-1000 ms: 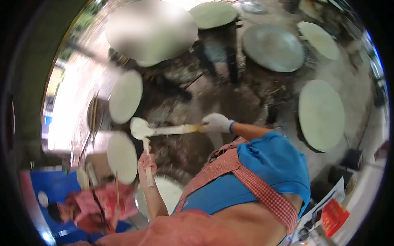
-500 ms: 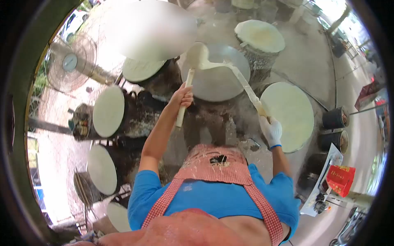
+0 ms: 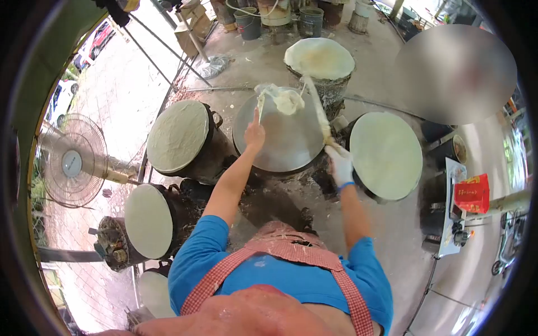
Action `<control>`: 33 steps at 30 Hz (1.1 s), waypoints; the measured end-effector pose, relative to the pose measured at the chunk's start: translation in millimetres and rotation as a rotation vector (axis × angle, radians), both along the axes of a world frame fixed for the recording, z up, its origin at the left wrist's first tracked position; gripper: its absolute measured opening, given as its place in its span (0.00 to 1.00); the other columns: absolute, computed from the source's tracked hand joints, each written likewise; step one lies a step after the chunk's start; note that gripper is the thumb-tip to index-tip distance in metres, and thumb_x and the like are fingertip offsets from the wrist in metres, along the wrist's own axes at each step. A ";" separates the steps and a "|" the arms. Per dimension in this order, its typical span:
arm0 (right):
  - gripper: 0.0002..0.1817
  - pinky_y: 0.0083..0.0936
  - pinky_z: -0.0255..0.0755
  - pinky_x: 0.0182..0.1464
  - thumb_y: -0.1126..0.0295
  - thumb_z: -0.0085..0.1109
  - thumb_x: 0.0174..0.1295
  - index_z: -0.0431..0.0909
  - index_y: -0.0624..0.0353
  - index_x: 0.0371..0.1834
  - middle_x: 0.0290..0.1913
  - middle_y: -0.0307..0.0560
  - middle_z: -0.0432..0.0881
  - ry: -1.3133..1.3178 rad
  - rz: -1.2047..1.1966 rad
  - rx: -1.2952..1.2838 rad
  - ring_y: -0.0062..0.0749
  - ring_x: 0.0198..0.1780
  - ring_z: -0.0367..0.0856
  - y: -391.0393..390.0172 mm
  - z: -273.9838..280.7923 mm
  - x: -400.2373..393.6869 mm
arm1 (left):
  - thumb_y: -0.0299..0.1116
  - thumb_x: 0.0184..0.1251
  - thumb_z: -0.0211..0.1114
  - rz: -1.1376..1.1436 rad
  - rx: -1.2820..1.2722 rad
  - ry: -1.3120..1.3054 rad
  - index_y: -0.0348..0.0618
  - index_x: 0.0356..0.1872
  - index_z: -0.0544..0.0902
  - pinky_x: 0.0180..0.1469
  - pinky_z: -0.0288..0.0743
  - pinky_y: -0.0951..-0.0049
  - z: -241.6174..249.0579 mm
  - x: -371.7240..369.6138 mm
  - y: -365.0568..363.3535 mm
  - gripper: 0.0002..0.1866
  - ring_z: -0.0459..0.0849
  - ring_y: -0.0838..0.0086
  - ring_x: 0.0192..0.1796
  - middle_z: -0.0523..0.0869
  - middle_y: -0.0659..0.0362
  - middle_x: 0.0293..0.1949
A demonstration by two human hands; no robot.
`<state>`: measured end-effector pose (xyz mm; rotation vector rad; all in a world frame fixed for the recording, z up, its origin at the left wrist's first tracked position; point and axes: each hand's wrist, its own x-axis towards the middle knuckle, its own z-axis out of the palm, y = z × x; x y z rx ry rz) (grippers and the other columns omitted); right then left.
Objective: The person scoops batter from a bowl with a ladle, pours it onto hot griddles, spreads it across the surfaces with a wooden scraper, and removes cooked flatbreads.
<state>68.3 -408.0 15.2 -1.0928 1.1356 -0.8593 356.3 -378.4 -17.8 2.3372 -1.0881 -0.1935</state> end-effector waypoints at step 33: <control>0.14 0.19 0.52 0.14 0.66 0.60 0.52 0.81 0.62 0.40 0.14 0.34 0.69 -0.054 0.425 0.332 0.16 0.14 0.62 6.7 5.8 79.0 | 0.29 0.64 0.54 0.162 -0.430 1.576 0.62 0.61 0.53 0.08 0.53 0.81 21.7 13.6 270.1 0.28 0.60 0.82 0.10 0.58 0.66 0.13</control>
